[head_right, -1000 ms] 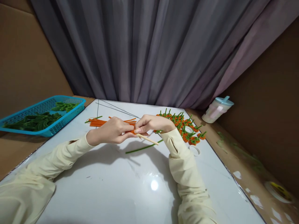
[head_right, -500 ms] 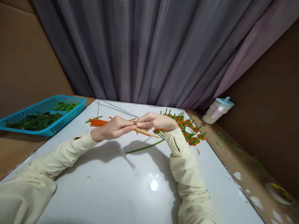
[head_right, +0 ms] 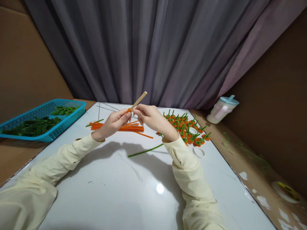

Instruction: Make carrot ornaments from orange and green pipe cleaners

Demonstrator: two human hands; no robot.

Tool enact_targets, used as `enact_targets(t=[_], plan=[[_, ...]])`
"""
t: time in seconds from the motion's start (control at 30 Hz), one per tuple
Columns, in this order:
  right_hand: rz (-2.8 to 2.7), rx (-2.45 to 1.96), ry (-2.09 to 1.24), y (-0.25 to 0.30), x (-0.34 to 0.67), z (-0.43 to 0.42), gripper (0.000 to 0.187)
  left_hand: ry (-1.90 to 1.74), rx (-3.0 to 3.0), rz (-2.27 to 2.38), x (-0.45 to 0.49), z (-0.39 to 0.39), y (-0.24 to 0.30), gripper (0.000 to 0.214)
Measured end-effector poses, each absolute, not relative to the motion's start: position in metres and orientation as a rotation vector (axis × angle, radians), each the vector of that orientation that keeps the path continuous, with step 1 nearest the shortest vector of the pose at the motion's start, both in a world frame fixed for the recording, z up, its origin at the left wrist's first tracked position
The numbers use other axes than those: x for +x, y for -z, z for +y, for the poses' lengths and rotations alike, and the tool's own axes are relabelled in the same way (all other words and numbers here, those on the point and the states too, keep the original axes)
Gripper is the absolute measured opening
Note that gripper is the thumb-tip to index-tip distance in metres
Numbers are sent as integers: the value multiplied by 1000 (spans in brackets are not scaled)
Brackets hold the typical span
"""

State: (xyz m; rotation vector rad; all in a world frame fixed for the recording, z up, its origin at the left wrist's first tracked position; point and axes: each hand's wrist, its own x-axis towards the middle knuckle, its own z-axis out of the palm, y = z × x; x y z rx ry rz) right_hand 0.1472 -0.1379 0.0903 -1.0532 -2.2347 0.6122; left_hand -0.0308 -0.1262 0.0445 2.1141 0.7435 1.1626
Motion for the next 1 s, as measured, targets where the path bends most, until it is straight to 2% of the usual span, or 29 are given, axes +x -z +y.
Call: enact_targets(t=[0.13,0.27,0.37,0.47,0.53,0.63,0.83,1.0], plan=[[-2396,-1346,-395,-94,148,-147,23,-1226,2295,903,-34,-125,-50,29],[-2620,-1593,-4,-96,149,-158,16,-1183,2520,1159,-35,-117,-47,23],[-2804,-1661,206,-97,145,-165,21,-897,2749,1353,-33,-113,-37,22],[-2932,-1593,269,-97,143,-166,22,-521,3001,1402,-30,-115,-30,23],[-2943,-1519,256,-99,146,-165,21,-337,3138,1249,-30,-117,-28,25],[-2880,-1462,170,-104,155,-160,18,-262,3225,975,-32,-121,-32,30],[-2769,-1205,-150,-102,176,-137,18,-315,3231,787,-35,-124,-40,23],[-2721,-1191,-413,-95,182,-121,16,-586,3048,974,-33,-123,-40,27]])
